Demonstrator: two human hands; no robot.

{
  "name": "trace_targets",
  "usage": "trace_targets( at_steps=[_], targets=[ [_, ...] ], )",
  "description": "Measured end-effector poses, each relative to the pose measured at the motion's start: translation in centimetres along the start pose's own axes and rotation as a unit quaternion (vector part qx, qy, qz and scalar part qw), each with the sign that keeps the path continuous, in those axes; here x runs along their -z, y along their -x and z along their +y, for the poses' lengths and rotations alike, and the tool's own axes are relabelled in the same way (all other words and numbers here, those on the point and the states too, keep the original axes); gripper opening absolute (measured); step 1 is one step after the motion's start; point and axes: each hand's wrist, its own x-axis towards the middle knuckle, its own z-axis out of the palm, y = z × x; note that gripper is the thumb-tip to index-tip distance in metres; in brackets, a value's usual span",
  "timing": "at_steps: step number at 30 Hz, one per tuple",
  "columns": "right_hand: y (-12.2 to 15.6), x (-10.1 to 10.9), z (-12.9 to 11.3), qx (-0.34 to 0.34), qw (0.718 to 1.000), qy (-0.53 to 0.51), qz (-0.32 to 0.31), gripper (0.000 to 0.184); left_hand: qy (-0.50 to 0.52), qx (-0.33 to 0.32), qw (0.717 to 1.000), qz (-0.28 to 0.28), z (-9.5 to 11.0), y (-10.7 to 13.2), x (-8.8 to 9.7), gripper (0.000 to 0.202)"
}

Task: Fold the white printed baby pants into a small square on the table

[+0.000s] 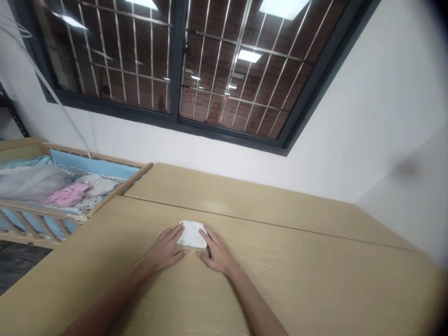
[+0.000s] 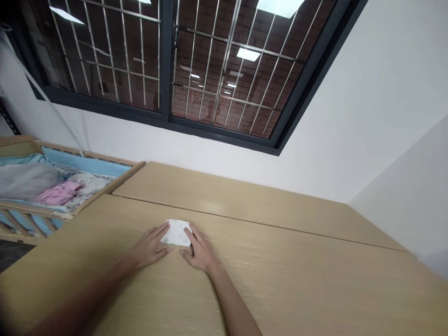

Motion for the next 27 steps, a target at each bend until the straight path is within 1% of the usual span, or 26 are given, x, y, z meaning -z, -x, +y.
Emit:
trace_targets(
  at_steps=[4,5,7,9,11,12,14,15,16,18,19,20,22,24,25,26,27],
  targets=[
    [-1.1,-0.6,0.0,-0.027,0.999,-0.013,0.025,0.060,0.059,0.085,0.994,-0.034,0.4,-1.2,0.4,0.066],
    [-1.5,-0.7,0.0,-0.034,0.999,-0.021,0.033,0.057,0.067,0.096,0.993,-0.035,0.5,-1.5,0.6,0.063],
    [-2.4,-0.7,0.0,-0.049,0.997,-0.038,0.048,0.048,0.074,0.105,0.991,-0.027,0.8,-2.2,1.2,0.051],
    [-3.1,-0.1,-0.3,-0.061,0.994,-0.067,0.067,0.035,0.084,0.117,0.989,-0.013,1.2,-2.6,2.3,0.037],
    [-3.7,1.1,-0.8,-0.062,0.986,-0.130,0.087,0.022,0.099,0.132,0.986,0.002,1.7,-2.5,3.8,0.030],
    [-3.9,1.9,-1.1,-0.060,0.978,-0.174,0.093,0.021,0.107,0.138,0.985,0.009,2.0,-2.2,4.4,0.031],
    [-4.3,3.4,-1.6,-0.058,0.960,-0.257,0.099,0.030,0.144,0.154,0.977,0.023,3.0,-1.1,5.4,0.035],
    [-4.5,4.1,-1.8,-0.062,0.952,-0.283,0.096,0.035,0.174,0.169,0.970,0.031,3.7,-0.4,5.6,0.039],
    [-4.7,4.6,-1.9,-0.069,0.948,-0.297,0.089,0.039,0.204,0.191,0.959,0.039,4.4,0.4,5.6,0.045],
    [-5.0,4.9,-1.9,-0.085,0.951,-0.290,0.064,0.042,0.238,0.245,0.939,0.042,5.9,1.7,4.9,0.054],
    [-5.2,4.7,-1.7,-0.092,0.955,-0.278,0.049,0.040,0.230,0.268,0.935,0.032,6.6,2.2,4.3,0.053],
    [-5.4,4.2,-1.5,-0.097,0.959,-0.265,0.035,0.037,0.205,0.282,0.937,0.014,7.3,2.6,3.7,0.050],
    [-5.5,2.7,-0.9,-0.110,0.965,-0.238,0.021,0.030,0.132,0.293,0.946,-0.034,8.4,2.7,2.8,0.041],
    [-5.6,1.1,-0.3,-0.122,0.969,-0.212,0.024,0.025,0.056,0.295,0.951,-0.072,9.0,2.4,2.4,0.036],
    [-5.6,0.4,-0.1,-0.126,0.972,-0.198,0.028,0.024,0.021,0.291,0.953,-0.077,9.3,2.3,2.4,0.035],
    [-5.6,0.0,0.0,-0.129,0.974,-0.182,0.034,0.023,-0.011,0.283,0.956,-0.070,9.5,2.2,2.4,0.034],
    [-5.6,-0.2,-0.1,-0.129,0.977,-0.165,0.045,0.023,-0.040,0.272,0.960,-0.051,9.8,2.2,2.4,0.034]
  ],
)
